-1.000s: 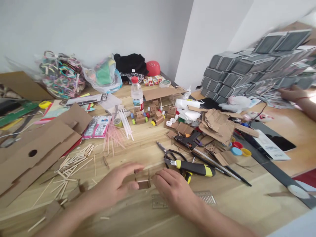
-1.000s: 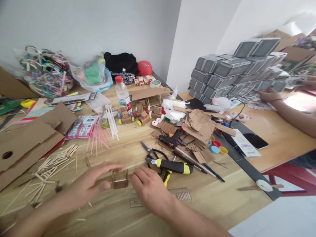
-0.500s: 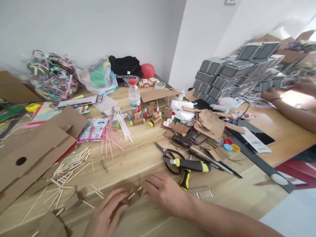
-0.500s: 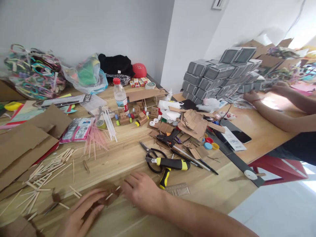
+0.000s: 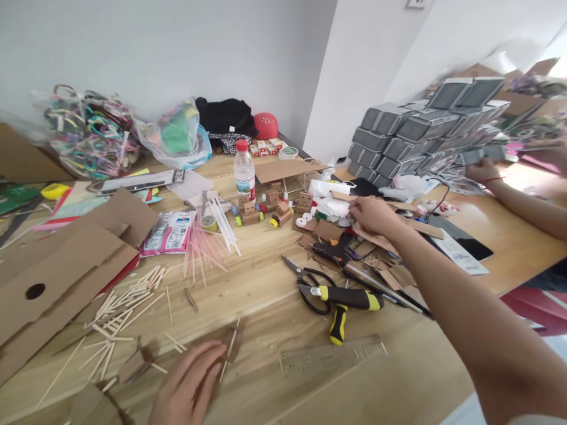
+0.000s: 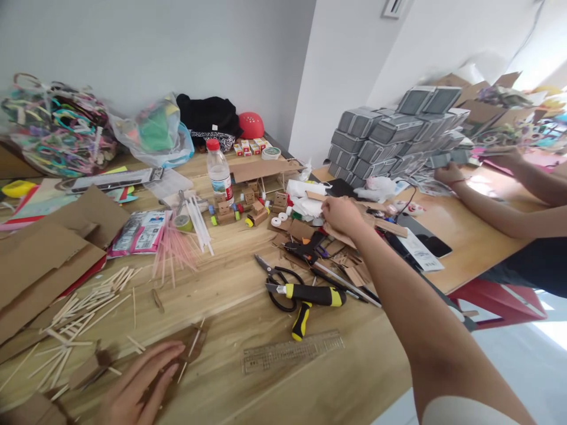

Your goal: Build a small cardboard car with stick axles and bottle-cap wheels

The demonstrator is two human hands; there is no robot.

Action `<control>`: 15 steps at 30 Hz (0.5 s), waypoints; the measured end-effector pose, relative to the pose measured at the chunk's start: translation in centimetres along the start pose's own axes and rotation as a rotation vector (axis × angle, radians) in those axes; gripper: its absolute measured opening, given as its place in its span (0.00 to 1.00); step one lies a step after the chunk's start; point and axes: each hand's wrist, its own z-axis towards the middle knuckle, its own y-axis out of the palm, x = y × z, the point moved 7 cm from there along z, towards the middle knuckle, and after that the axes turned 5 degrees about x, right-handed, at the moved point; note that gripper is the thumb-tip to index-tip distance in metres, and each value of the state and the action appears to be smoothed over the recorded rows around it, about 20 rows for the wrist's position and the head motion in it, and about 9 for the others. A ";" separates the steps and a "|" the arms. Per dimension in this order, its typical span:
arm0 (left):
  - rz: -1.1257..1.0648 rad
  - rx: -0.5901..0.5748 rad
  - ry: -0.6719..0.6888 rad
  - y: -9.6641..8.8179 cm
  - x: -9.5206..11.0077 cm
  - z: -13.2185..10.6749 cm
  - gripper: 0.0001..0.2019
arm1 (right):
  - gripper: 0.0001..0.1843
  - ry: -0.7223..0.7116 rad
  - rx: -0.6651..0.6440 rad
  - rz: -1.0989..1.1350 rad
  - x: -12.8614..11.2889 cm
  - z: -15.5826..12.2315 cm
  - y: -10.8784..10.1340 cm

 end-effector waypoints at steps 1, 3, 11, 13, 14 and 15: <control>0.005 0.008 -0.001 -0.2 0.0 -0.1 0.12 | 0.18 0.030 -0.058 -0.029 0.1 0.6 0.5; 0.016 0.013 -0.004 -0.4 -0.2 -0.3 0.13 | 0.19 0.078 -0.150 -0.083 0.2 1.4 1.4; 0.020 -0.010 -0.006 -0.5 -0.1 -0.8 0.13 | 0.21 0.141 -0.201 -0.151 -0.8 1.1 2.1; 0.021 -0.011 -0.013 -0.6 0.0 -0.8 0.13 | 0.21 0.126 -0.180 -0.124 -1.0 0.9 2.0; 0.021 -0.010 -0.012 -0.7 0.0 -0.8 0.13 | 0.21 0.114 -0.165 -0.103 -1.1 0.9 1.8; 0.019 -0.007 -0.011 -0.8 0.1 -0.7 0.13 | 0.20 0.091 -0.136 -0.080 -1.2 0.8 1.5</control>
